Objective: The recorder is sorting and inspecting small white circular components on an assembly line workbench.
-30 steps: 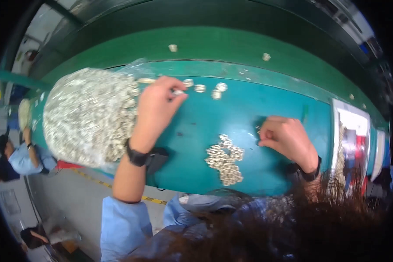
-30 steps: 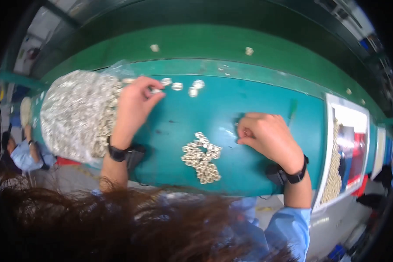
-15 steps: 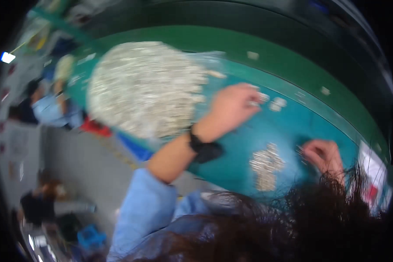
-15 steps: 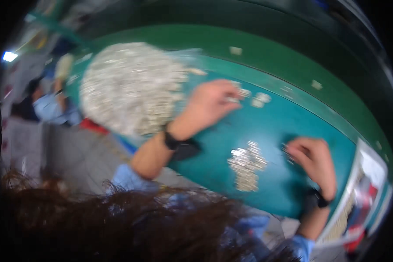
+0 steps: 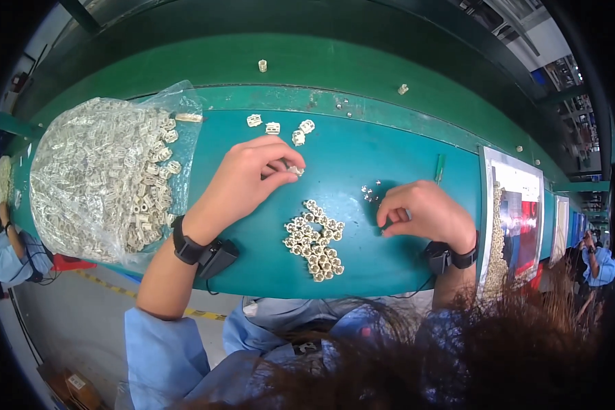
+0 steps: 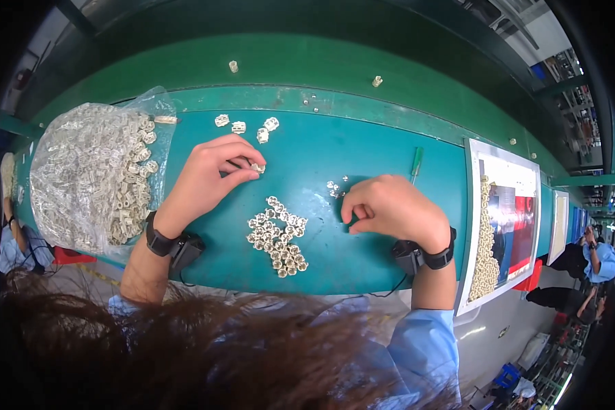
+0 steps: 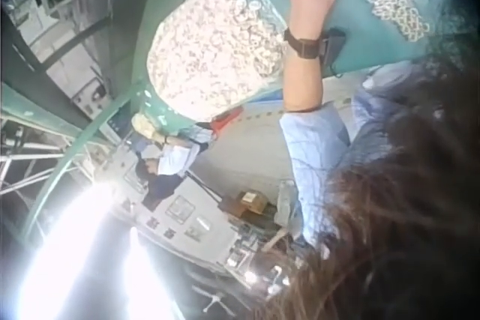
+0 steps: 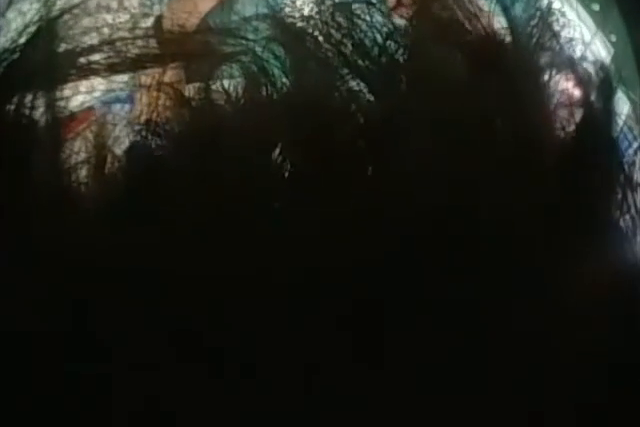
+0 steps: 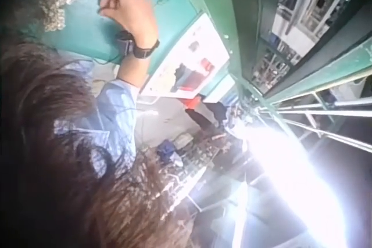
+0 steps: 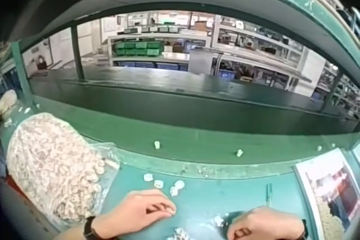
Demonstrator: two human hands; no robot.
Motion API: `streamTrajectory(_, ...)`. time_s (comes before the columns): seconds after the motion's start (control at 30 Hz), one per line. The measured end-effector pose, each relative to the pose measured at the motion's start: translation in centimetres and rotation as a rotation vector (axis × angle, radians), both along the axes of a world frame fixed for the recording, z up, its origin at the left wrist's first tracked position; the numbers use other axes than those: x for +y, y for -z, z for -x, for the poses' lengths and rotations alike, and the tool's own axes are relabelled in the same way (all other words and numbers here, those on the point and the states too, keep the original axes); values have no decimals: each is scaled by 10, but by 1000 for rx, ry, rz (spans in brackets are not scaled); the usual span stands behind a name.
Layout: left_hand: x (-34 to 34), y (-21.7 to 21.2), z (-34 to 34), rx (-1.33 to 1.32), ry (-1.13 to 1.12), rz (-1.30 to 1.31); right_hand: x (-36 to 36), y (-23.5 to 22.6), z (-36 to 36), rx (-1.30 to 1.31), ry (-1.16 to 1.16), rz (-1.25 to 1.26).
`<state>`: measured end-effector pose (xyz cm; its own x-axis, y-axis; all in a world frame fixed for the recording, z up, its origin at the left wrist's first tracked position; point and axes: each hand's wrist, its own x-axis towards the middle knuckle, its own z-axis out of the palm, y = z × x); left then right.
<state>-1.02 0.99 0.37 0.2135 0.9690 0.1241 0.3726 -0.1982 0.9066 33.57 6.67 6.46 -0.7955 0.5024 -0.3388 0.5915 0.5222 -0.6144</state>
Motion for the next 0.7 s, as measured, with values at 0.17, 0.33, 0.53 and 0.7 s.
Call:
streamTrajectory(0.17, -3, 6, -9, 38, 116, -25, -7, 11, 2, -84, -40, -88)
streamTrajectory(0.33, -3, 3, -13, 160, 98, -122, -8, 19, 11, -9, -39, -105)
streamTrajectory(0.53, -4, 9, -18, 201, 132, -216, -23, 31, 44, 150, 221, -149)
streamTrajectory(0.7, -6, 8, -20, 170, 97, -196, -16, 25, 44, 140, 285, -167)
